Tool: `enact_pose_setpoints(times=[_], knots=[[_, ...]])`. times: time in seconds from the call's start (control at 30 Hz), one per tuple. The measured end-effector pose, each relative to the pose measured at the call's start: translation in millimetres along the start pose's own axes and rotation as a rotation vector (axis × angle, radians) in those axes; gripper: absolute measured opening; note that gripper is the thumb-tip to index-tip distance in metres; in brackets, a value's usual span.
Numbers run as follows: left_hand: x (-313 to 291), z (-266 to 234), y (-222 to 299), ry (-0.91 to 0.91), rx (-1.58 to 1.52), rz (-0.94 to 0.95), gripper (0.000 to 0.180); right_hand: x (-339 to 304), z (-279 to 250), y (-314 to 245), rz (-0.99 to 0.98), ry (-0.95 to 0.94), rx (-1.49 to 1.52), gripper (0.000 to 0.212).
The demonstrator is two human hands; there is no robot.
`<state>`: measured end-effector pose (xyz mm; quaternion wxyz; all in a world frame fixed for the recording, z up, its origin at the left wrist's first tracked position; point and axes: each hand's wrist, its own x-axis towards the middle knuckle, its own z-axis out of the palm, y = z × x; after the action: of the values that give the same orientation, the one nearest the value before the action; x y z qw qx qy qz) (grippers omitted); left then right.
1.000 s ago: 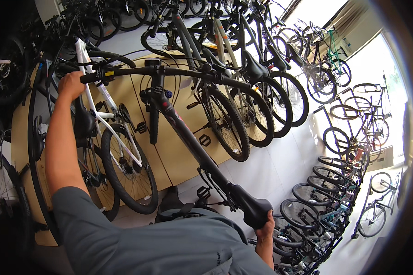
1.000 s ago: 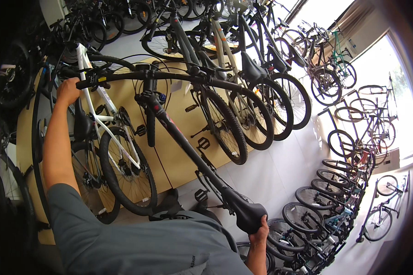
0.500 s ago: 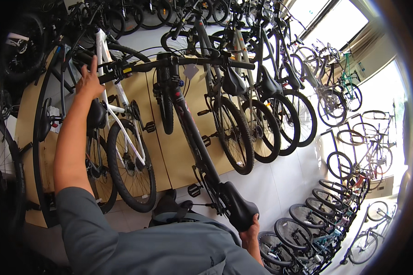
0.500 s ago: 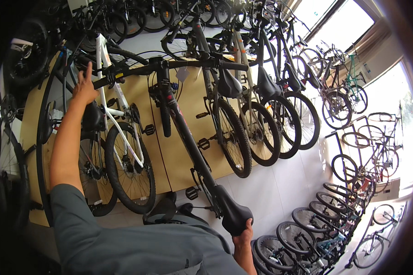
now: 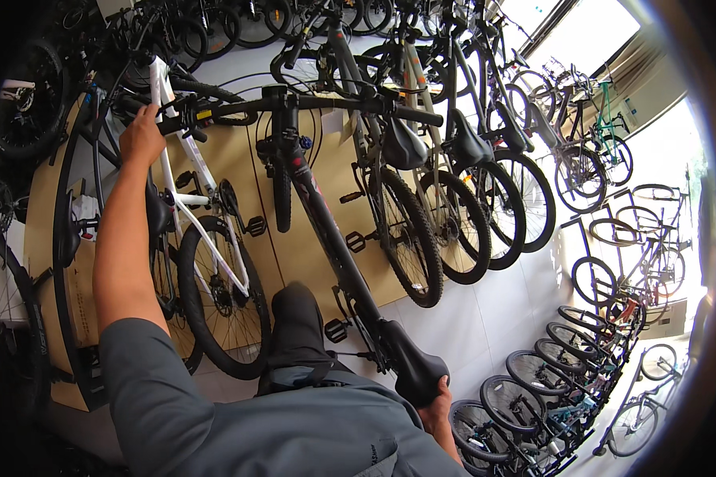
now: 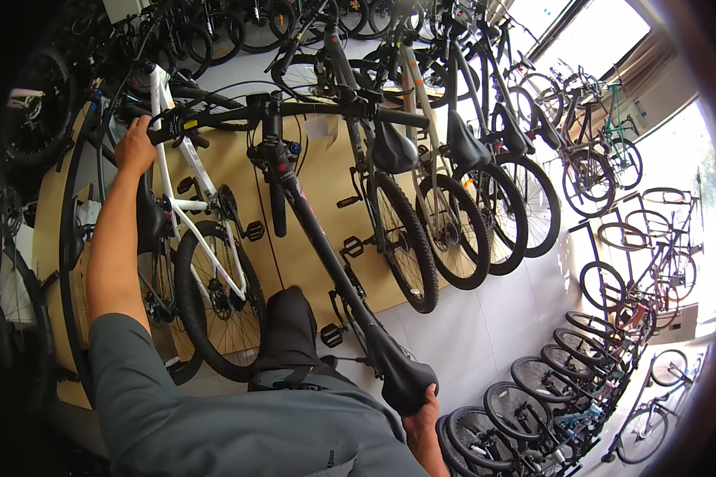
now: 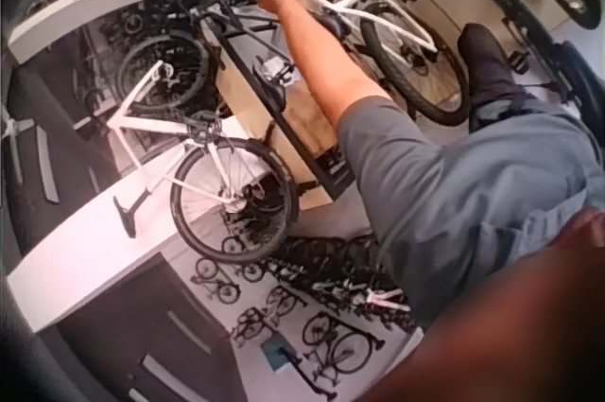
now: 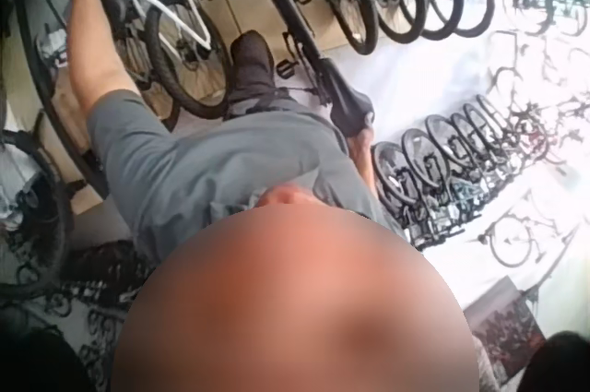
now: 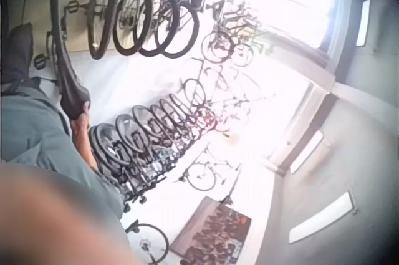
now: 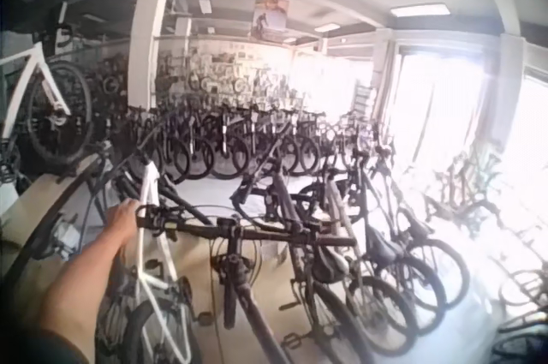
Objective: The person moves several bicycles within a bike shop, lifting and repositioning them from one area to another. The person handles the bikes by the handlebars and frames, shifting them between display stands and floor positions.
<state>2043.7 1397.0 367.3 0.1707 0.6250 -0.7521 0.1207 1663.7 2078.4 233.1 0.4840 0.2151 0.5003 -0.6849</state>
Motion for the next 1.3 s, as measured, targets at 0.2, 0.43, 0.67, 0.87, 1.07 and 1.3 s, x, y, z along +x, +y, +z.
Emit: enact_pose_setpoints(times=[0.2,0.43,0.67,0.87,1.07,1.3], knots=[[73,23,-18,-0.025,-0.049,0.022,0.040,-8,61,8,-0.095,0.061,-0.186,0.062],[119,46,-42,-0.024,-0.104,0.141,0.052,-3,126,24,-0.175,0.155,-0.160,0.063],[135,60,-70,-0.038,-0.061,0.110,0.068,-8,157,55,-0.146,0.161,0.035,0.061],[150,77,-85,-0.019,-0.071,0.063,0.078,1,191,66,-0.153,0.237,-0.038,0.054],[183,94,-90,-0.051,-0.040,0.023,0.076,9,244,57,-0.118,0.157,-0.027,0.059],[218,112,-89,-0.057,0.041,-0.113,0.070,33,272,52,-0.143,0.199,-0.121,0.057]])
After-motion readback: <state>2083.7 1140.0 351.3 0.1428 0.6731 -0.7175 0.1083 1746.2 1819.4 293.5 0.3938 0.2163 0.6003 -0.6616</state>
